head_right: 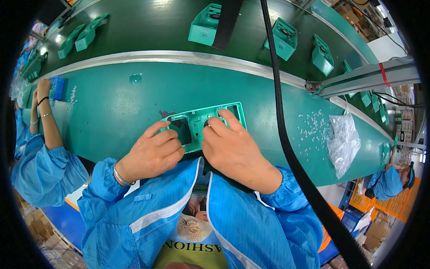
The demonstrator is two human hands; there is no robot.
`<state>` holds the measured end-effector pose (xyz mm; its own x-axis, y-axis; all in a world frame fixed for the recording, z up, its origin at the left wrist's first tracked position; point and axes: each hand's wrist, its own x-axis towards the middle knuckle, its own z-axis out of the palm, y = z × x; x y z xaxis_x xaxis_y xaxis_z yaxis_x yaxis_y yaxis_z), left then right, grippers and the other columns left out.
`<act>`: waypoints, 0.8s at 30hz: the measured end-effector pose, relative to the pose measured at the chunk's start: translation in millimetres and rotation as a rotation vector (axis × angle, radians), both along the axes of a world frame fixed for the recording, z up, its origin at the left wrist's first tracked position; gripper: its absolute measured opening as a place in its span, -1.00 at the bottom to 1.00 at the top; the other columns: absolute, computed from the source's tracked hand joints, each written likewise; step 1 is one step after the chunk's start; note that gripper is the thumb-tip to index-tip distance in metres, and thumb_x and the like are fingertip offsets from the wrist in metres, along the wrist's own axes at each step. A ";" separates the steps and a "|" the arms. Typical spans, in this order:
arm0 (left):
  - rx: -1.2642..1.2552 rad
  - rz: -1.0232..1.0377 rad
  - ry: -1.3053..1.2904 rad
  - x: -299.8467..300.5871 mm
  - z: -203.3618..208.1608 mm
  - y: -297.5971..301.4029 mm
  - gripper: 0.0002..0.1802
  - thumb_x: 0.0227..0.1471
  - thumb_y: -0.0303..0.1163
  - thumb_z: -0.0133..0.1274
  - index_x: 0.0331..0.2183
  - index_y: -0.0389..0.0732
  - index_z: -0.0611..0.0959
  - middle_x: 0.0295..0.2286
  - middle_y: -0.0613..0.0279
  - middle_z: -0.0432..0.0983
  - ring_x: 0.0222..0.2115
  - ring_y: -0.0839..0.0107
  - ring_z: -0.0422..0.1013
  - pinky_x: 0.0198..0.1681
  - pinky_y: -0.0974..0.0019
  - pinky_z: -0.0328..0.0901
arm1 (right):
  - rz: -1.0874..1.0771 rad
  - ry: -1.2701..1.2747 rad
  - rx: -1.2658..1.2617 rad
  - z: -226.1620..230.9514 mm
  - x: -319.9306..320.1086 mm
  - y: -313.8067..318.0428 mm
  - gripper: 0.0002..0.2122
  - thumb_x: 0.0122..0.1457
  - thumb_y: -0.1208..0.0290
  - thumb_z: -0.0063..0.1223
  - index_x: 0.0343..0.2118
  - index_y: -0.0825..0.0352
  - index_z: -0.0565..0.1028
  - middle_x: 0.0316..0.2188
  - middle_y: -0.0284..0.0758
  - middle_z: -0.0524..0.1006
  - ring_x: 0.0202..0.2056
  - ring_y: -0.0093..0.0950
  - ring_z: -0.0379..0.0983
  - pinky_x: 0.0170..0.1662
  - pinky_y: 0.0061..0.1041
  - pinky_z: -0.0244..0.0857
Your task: The person assembles electronic components into a green plastic electronics housing by hand on an assembly belt.
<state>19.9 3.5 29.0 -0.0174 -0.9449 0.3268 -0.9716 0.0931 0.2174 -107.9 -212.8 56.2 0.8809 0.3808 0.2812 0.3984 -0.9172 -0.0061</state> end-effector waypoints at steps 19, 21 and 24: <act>-0.001 -0.014 0.016 -1.6 -7.5 2.1 -0.80 -0.15 -0.37 0.22 -0.37 -0.14 0.62 -0.39 0.29 0.45 -0.17 0.28 0.44 0.19 -0.06 0.28 | -0.142 0.173 0.541 -24.7 -0.5 -21.8 -0.87 -0.09 0.52 0.34 -0.44 0.19 0.64 -0.41 -0.45 0.54 -0.17 -0.37 0.44 0.07 -0.28 0.21; -0.003 -0.026 0.013 -0.1 -6.6 4.5 -0.80 -0.15 -0.37 0.21 -0.37 -0.15 0.62 -0.39 0.27 0.45 -0.18 0.26 0.43 0.19 -0.08 0.28 | -0.083 0.148 0.491 -23.9 0.7 -19.3 -0.93 -0.08 0.48 0.27 -0.48 0.21 0.62 -0.42 -0.43 0.53 -0.18 -0.36 0.42 0.04 -0.30 0.21; 0.026 0.011 0.033 0.7 -9.8 7.1 -0.80 -0.16 -0.42 0.20 -0.37 -0.18 0.61 -0.39 0.23 0.45 -0.18 0.21 0.42 0.19 -0.13 0.25 | -0.037 0.091 0.374 -27.5 6.5 -13.5 -0.93 -0.06 0.43 0.26 -0.48 0.18 0.58 -0.42 -0.47 0.48 -0.21 -0.37 0.38 0.07 -0.26 0.22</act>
